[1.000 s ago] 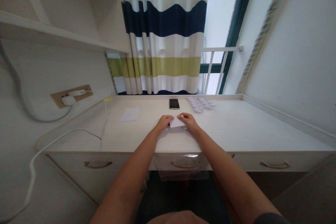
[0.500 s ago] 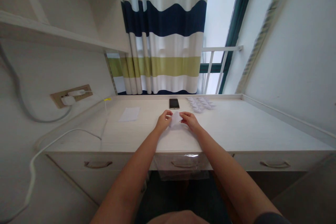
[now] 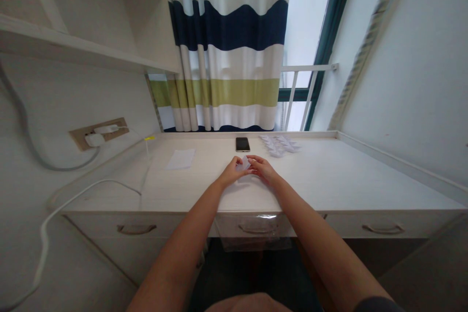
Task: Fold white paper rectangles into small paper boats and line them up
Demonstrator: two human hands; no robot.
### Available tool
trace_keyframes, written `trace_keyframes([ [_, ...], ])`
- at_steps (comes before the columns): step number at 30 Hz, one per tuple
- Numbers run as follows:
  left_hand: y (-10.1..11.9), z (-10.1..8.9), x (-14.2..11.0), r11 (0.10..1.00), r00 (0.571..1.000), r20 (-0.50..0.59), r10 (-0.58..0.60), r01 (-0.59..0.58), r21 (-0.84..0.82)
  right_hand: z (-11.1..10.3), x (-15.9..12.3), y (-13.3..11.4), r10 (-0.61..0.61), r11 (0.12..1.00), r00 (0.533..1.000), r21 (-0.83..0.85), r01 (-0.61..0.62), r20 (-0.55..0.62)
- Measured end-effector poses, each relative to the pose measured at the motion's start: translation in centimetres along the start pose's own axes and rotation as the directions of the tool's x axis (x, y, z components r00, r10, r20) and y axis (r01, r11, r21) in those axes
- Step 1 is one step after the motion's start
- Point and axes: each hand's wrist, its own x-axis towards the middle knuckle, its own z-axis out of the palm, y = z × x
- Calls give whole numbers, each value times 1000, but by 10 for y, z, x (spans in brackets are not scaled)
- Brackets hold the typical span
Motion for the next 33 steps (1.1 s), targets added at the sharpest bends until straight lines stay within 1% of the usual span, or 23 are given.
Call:
trace_keyframes([
  [3, -1, 0, 1, 999, 999, -12, -30, 30, -12, 0, 0, 1, 7, 1000, 1000, 10, -7, 9],
  [7, -2, 0, 1, 994, 997, -3, -83, 82, -65, -2, 2, 4, 17, 1000, 999, 11, -18, 48],
  [17, -5, 0, 2, 993, 995, -5, -104, 103, -64, -5, 1, 5, 32, 999, 994, 34, -35, 102],
  [20, -6, 1, 2, 992, 995, -11, -103, 102, -78, -5, 1, 4, 30, 999, 996, 21, -32, 88],
  [23, -5, 1, 2, 983, 993, 4, -119, 119, -142, -5, 2, 3, 24, 1000, 999, -16, -23, 36],
  [24, -4, 1, 3, 978, 991, -3, -130, 128, -168, -5, 2, 4, 16, 1000, 1000, -26, -16, 17],
  [26, -3, -1, 4, 972, 988, -62, -140, 125, -197, -6, 4, 5, -8, 999, 1000, -34, 7, -9],
  [29, -1, -5, 7, 980, 977, -164, -135, 107, -170, -6, 6, 6, -38, 999, 998, -35, 37, -42],
  [33, 1, -9, 8, 982, 965, -204, -164, 142, -121, -6, 8, 6, -35, 998, 996, -58, 30, -79],
])
